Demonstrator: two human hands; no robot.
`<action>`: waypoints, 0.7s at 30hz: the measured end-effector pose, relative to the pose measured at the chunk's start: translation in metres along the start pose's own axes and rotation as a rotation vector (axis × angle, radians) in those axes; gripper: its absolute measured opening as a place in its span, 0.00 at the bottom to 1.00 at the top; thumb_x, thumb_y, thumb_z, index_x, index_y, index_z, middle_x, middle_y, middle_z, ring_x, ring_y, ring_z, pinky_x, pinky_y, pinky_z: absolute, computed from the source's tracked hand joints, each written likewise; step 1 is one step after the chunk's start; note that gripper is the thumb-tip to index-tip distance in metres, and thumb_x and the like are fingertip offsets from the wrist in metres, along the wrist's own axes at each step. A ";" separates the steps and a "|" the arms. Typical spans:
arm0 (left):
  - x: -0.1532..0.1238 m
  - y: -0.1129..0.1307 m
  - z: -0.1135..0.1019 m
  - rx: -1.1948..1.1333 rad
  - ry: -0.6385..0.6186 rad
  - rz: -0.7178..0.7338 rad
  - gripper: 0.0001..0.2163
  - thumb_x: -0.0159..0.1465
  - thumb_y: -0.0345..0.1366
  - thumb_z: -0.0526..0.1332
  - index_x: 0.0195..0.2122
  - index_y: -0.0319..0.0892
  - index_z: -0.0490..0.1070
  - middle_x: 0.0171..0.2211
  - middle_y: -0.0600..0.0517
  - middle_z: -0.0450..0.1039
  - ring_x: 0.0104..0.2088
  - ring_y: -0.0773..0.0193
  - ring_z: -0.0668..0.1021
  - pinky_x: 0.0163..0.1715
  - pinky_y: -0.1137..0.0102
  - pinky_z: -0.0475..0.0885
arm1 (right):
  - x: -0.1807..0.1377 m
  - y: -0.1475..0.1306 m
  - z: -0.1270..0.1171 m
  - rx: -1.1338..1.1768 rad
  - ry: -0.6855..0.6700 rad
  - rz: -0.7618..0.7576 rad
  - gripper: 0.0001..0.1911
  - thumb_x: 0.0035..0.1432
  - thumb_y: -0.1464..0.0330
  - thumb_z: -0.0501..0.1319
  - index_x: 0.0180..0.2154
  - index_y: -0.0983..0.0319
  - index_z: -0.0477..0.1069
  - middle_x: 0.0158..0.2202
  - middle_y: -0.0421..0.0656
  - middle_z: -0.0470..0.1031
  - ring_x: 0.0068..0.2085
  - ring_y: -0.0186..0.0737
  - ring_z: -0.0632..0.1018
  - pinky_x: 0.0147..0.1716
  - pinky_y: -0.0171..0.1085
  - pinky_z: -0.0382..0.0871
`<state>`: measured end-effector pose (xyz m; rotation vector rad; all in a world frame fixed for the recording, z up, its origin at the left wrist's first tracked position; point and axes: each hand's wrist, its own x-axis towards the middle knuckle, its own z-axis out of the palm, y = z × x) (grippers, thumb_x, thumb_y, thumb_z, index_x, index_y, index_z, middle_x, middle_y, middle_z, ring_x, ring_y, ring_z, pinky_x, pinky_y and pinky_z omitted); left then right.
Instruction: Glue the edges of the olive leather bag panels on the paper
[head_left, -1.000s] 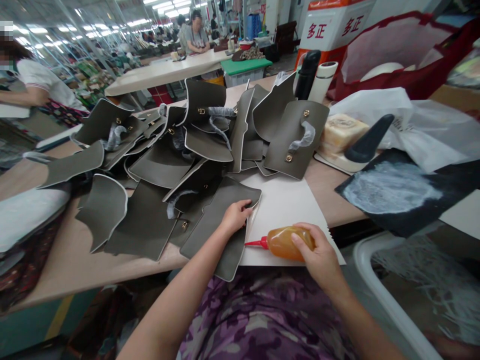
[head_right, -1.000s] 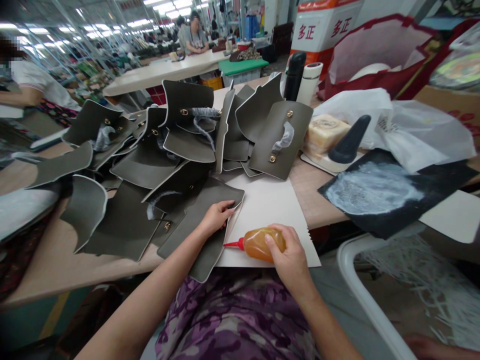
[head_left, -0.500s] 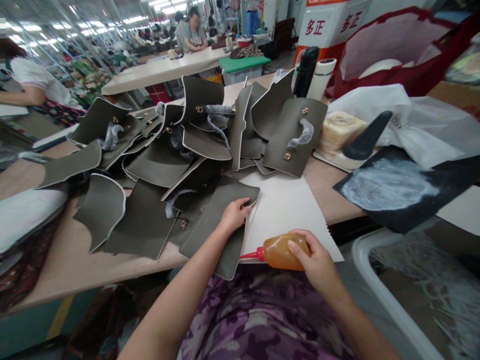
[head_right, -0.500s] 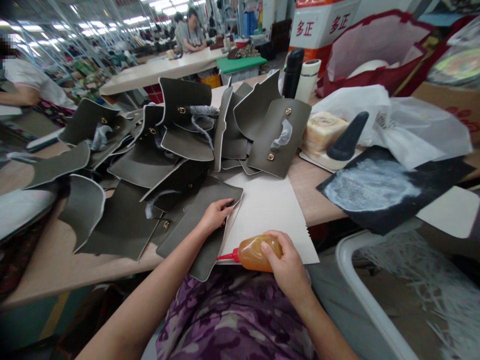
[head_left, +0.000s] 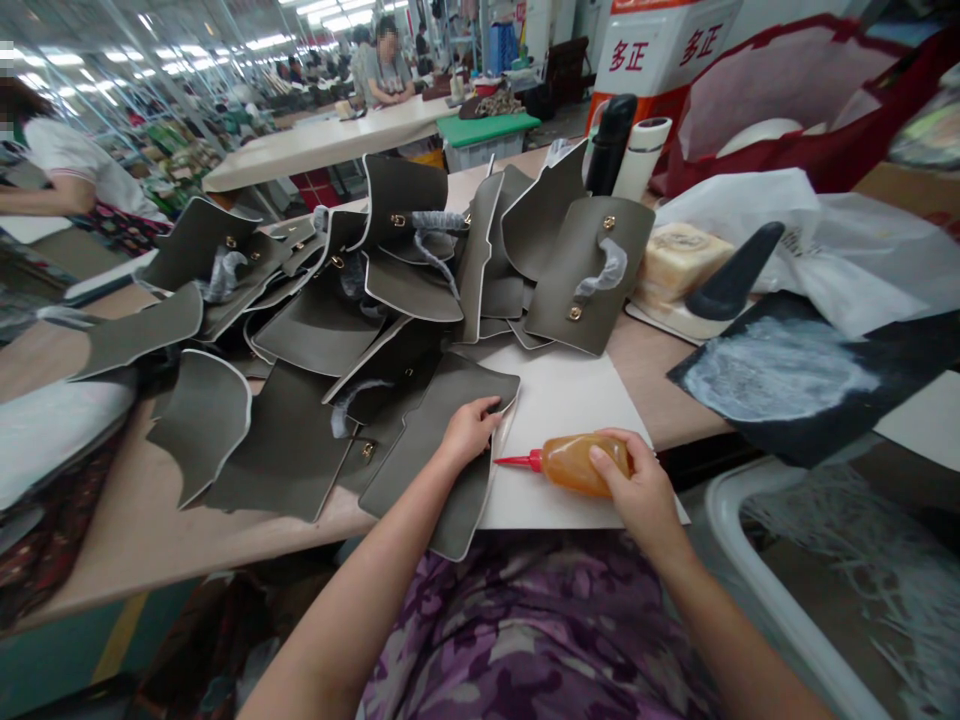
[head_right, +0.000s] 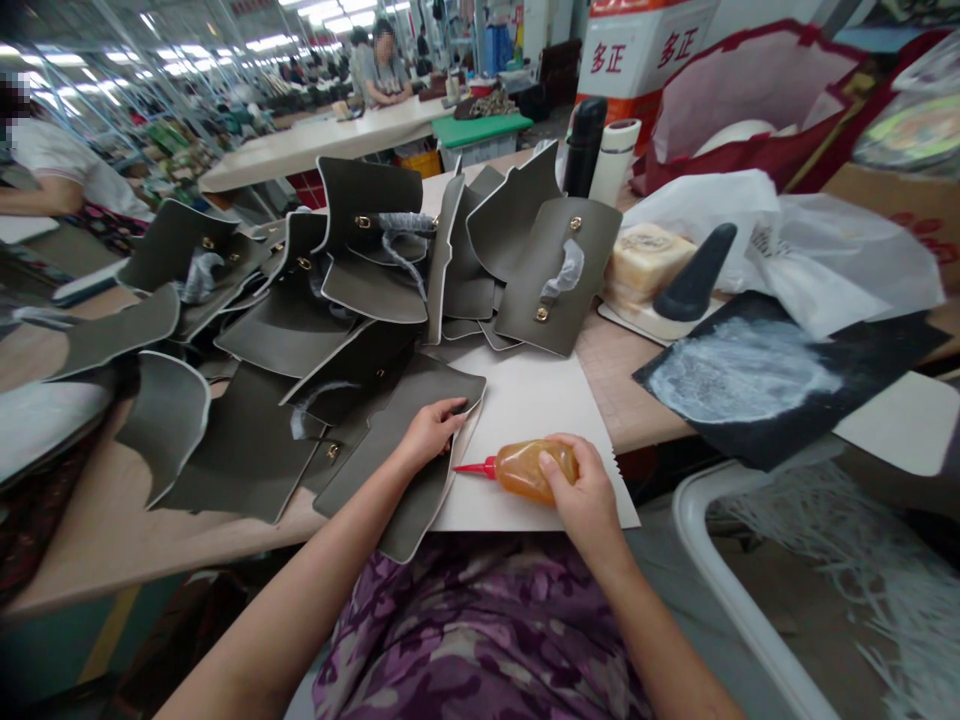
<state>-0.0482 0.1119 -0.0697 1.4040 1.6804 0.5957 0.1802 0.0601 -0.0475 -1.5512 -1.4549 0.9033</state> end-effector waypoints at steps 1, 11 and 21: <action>0.000 0.000 0.000 -0.001 -0.001 -0.003 0.18 0.60 0.36 0.53 0.53 0.42 0.63 0.25 0.55 0.68 0.14 0.75 0.65 0.14 0.78 0.62 | 0.003 0.001 0.001 -0.022 0.032 -0.026 0.15 0.51 0.59 0.56 0.38 0.60 0.66 0.37 0.44 0.69 0.39 0.44 0.70 0.43 0.43 0.62; 0.000 0.002 -0.001 -0.004 -0.006 -0.007 0.18 0.60 0.35 0.54 0.52 0.41 0.63 0.23 0.56 0.68 0.14 0.75 0.66 0.15 0.77 0.62 | 0.004 -0.006 -0.001 -0.136 0.092 -0.347 0.10 0.55 0.64 0.54 0.39 0.60 0.65 0.37 0.44 0.66 0.41 0.42 0.69 0.44 0.42 0.62; 0.000 0.000 0.000 -0.009 0.001 -0.006 0.18 0.60 0.37 0.55 0.53 0.43 0.63 0.22 0.57 0.67 0.13 0.76 0.65 0.15 0.78 0.62 | 0.009 -0.004 0.000 -0.158 0.127 -0.448 0.10 0.56 0.65 0.54 0.40 0.59 0.64 0.38 0.45 0.65 0.42 0.44 0.68 0.46 0.45 0.62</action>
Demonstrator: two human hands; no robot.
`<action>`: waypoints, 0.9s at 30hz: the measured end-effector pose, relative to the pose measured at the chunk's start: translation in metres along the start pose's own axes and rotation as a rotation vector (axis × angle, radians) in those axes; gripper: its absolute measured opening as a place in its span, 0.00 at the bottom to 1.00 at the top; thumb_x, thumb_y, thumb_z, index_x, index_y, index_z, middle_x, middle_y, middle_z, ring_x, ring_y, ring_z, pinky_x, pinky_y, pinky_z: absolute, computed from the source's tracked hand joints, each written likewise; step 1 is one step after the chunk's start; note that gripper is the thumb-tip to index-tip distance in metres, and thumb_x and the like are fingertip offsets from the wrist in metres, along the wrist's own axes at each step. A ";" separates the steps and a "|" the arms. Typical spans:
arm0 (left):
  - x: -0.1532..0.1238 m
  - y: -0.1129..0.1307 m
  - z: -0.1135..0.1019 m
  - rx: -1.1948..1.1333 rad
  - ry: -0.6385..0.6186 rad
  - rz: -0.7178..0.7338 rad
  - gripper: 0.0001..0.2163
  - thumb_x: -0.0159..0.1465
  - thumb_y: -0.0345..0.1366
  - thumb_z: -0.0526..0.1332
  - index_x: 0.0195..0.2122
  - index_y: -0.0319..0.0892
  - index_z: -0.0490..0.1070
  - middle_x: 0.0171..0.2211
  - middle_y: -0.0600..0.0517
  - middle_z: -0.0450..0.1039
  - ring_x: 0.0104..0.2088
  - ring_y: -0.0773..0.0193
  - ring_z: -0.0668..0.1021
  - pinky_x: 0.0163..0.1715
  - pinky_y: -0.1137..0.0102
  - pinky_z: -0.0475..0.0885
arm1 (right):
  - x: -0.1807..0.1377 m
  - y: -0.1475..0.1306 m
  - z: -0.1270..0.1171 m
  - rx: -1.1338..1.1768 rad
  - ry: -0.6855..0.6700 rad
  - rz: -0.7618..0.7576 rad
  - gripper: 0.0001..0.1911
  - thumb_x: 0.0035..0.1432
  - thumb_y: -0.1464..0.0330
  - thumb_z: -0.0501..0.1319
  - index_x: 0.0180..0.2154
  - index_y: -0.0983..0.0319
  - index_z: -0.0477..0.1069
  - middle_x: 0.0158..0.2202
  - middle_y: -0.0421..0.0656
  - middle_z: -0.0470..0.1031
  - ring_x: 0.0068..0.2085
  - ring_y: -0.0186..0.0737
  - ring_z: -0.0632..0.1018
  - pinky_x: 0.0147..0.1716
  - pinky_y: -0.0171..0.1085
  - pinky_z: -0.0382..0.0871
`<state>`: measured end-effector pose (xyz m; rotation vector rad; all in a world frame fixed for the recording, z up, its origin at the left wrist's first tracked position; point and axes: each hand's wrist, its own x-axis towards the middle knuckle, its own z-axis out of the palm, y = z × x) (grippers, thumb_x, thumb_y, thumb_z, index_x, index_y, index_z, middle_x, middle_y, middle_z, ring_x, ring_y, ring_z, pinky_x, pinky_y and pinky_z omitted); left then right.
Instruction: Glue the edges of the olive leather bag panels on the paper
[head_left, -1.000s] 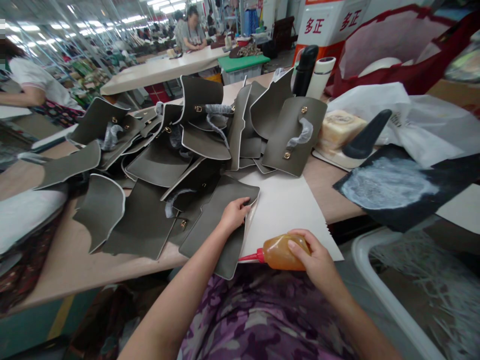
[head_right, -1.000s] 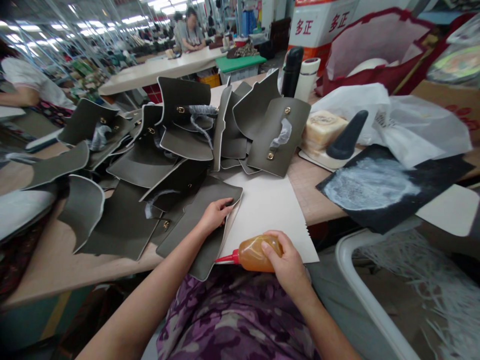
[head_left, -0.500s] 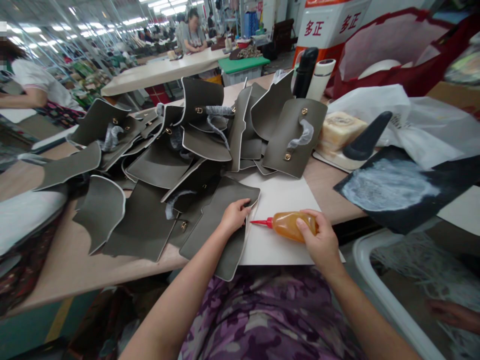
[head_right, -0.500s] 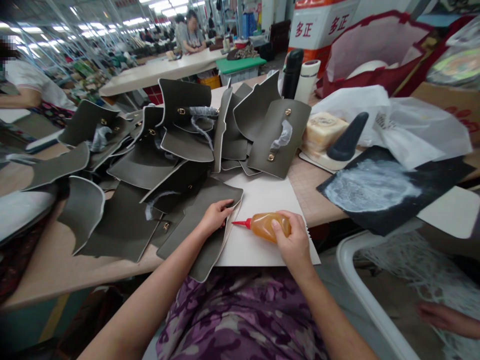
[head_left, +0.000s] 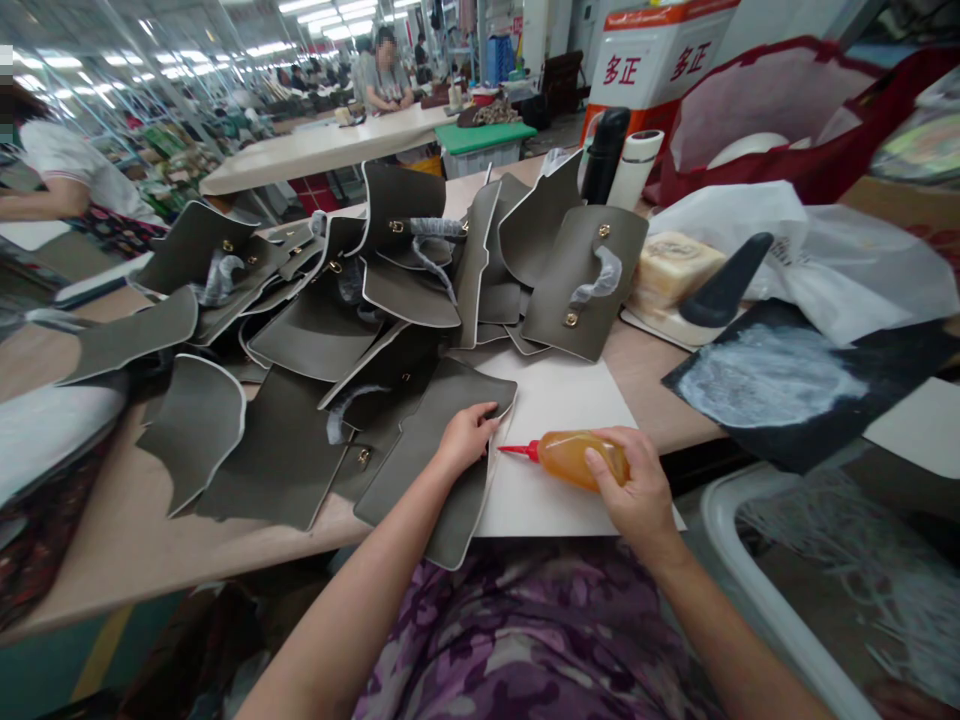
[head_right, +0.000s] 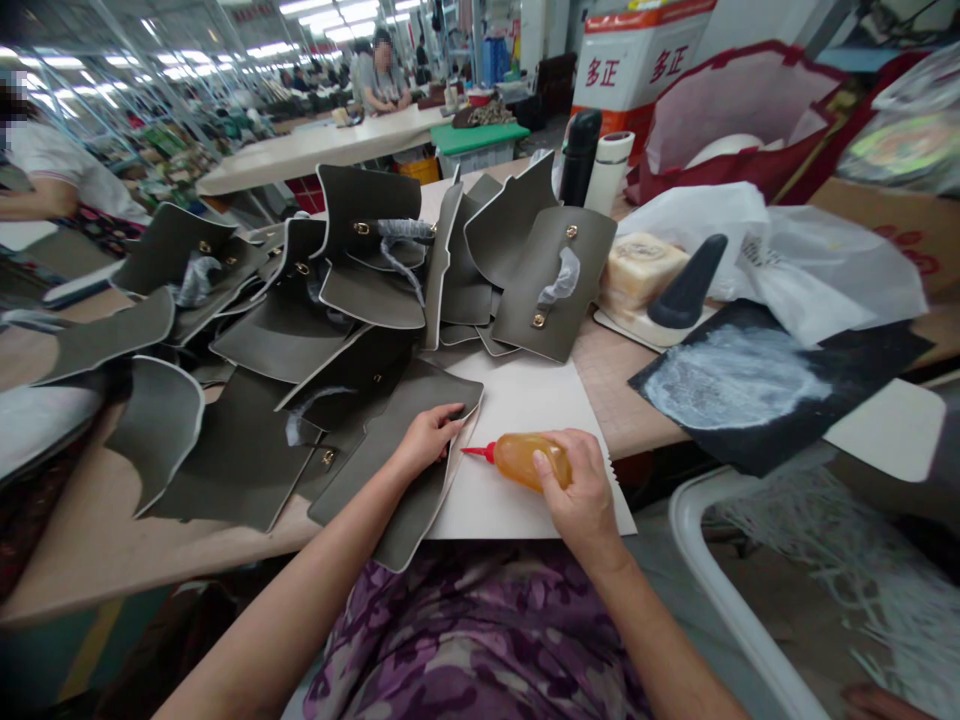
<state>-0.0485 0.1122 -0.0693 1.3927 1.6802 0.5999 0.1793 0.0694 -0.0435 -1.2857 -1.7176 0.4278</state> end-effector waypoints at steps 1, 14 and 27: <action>0.000 0.000 0.000 0.000 0.003 0.001 0.19 0.60 0.38 0.55 0.53 0.43 0.63 0.23 0.57 0.67 0.13 0.76 0.65 0.15 0.78 0.61 | -0.002 -0.002 -0.001 0.016 -0.032 0.016 0.09 0.56 0.64 0.54 0.40 0.59 0.64 0.38 0.45 0.65 0.42 0.44 0.68 0.45 0.45 0.62; 0.000 -0.001 0.001 0.019 0.018 0.013 0.18 0.61 0.37 0.54 0.52 0.42 0.63 0.25 0.56 0.68 0.13 0.76 0.65 0.15 0.78 0.62 | -0.025 -0.020 -0.003 0.293 -0.363 0.429 0.13 0.53 0.59 0.55 0.38 0.59 0.65 0.37 0.42 0.70 0.39 0.43 0.71 0.42 0.41 0.64; -0.006 0.002 0.005 0.136 0.111 0.077 0.17 0.60 0.37 0.53 0.51 0.41 0.62 0.27 0.55 0.70 0.18 0.73 0.70 0.23 0.76 0.66 | -0.001 0.022 -0.016 0.715 -0.212 0.853 0.15 0.45 0.60 0.62 0.36 0.58 0.67 0.30 0.40 0.72 0.28 0.41 0.73 0.20 0.35 0.65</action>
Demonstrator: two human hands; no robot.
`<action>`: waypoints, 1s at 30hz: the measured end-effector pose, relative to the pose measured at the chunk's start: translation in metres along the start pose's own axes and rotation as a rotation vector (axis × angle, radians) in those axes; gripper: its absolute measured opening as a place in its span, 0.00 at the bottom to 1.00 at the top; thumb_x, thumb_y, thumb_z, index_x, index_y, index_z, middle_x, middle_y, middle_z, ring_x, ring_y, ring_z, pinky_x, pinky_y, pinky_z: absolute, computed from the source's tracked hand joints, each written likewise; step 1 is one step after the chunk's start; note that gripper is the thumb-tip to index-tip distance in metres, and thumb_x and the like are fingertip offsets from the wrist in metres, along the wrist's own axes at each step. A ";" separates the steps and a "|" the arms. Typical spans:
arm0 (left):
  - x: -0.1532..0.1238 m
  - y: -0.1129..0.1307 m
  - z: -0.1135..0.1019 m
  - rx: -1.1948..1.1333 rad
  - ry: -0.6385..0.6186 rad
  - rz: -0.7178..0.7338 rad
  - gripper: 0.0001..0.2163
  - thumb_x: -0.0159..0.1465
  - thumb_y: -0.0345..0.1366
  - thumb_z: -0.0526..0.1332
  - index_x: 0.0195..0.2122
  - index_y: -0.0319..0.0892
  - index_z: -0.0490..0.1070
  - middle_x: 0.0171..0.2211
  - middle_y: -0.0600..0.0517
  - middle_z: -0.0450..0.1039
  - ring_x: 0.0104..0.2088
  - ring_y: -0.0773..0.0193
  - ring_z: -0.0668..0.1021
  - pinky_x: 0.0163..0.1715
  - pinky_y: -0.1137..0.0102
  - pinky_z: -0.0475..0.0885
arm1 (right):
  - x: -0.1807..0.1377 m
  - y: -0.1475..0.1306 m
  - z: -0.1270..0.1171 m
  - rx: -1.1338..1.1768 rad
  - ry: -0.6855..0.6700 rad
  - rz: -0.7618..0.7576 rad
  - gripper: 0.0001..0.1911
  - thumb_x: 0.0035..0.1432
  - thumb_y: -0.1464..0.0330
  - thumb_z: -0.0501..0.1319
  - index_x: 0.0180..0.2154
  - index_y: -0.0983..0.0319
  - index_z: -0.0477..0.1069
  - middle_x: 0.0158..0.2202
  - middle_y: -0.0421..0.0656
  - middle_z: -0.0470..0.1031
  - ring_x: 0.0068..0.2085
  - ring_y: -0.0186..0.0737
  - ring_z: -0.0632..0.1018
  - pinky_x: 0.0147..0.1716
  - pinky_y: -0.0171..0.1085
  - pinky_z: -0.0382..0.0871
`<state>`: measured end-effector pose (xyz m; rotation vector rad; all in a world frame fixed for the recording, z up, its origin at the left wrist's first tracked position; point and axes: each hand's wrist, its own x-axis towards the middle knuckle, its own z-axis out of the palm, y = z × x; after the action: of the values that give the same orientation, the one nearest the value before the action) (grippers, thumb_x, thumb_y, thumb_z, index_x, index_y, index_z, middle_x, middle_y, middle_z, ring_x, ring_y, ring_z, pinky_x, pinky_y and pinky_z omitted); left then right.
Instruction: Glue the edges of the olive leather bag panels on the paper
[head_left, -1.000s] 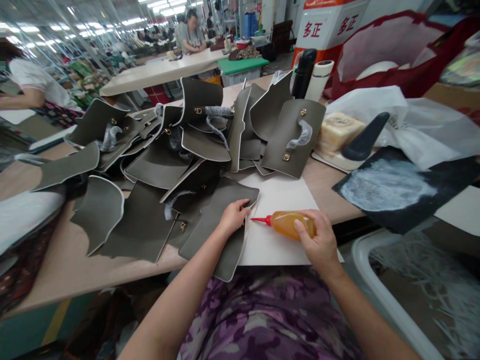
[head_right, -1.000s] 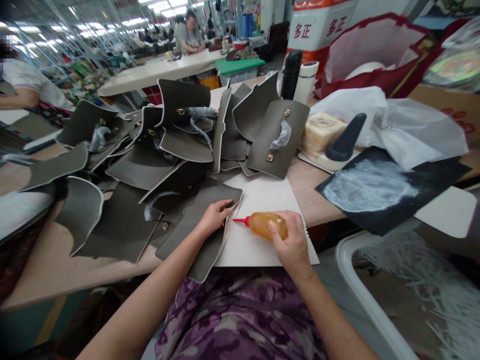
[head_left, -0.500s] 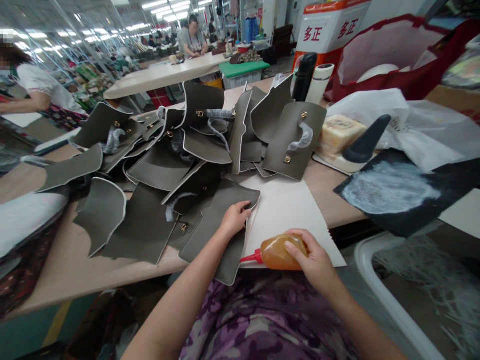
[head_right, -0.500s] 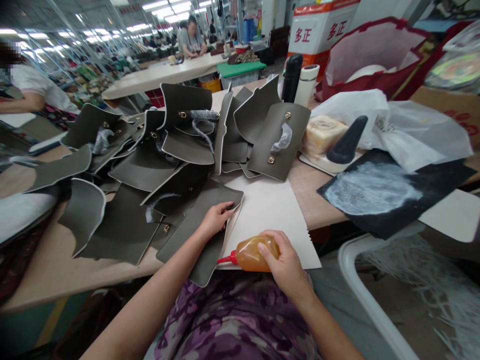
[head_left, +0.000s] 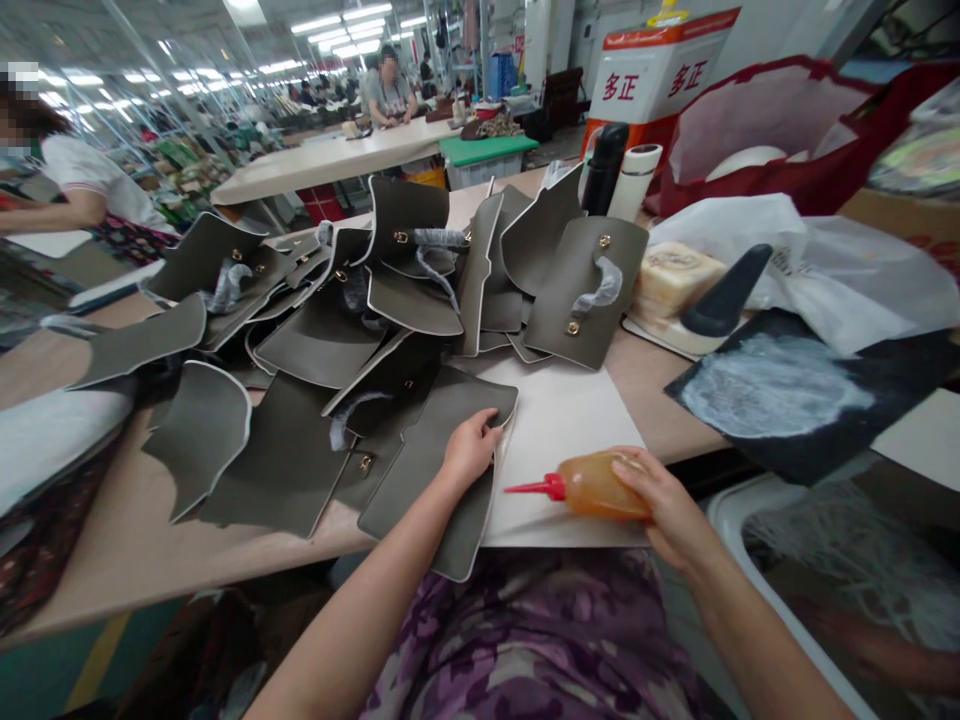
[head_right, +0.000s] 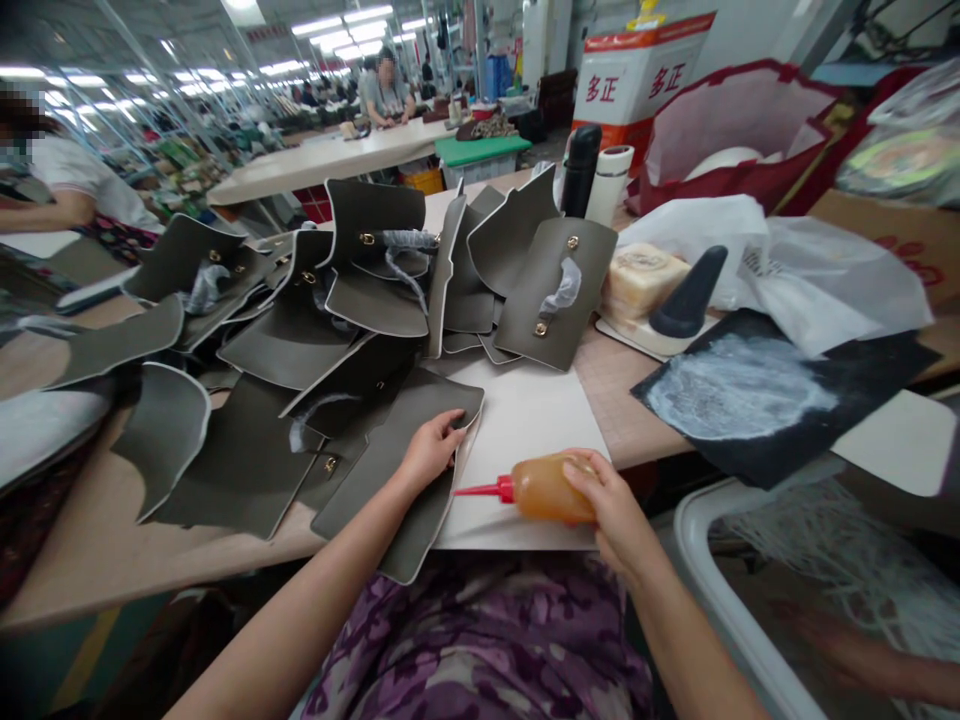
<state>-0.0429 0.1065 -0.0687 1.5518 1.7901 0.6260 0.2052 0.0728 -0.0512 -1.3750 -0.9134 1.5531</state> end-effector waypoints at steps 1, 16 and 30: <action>-0.001 0.001 0.000 0.012 0.000 0.009 0.18 0.60 0.37 0.53 0.52 0.41 0.62 0.27 0.56 0.70 0.19 0.73 0.71 0.24 0.77 0.66 | 0.005 -0.001 -0.004 0.104 0.035 0.040 0.15 0.45 0.60 0.62 0.36 0.58 0.67 0.30 0.40 0.73 0.26 0.41 0.73 0.18 0.34 0.64; -0.035 0.018 -0.015 0.507 -0.079 0.283 0.11 0.62 0.32 0.49 0.38 0.42 0.71 0.37 0.47 0.68 0.39 0.59 0.69 0.40 0.65 0.64 | 0.021 -0.006 0.012 0.664 -0.325 0.126 0.23 0.54 0.51 0.48 0.42 0.57 0.69 0.40 0.43 0.74 0.43 0.40 0.73 0.41 0.40 0.69; -0.043 -0.021 -0.040 0.681 -0.129 0.683 0.15 0.61 0.34 0.47 0.42 0.43 0.71 0.50 0.50 0.69 0.50 0.58 0.70 0.50 0.60 0.64 | 0.045 -0.031 0.018 0.220 -0.155 -0.261 0.26 0.43 0.52 0.62 0.40 0.61 0.64 0.36 0.43 0.73 0.35 0.41 0.75 0.34 0.42 0.71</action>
<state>-0.0845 0.0641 -0.0498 2.6452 1.4147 0.1859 0.1897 0.1259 -0.0370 -0.9517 -0.9432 1.5218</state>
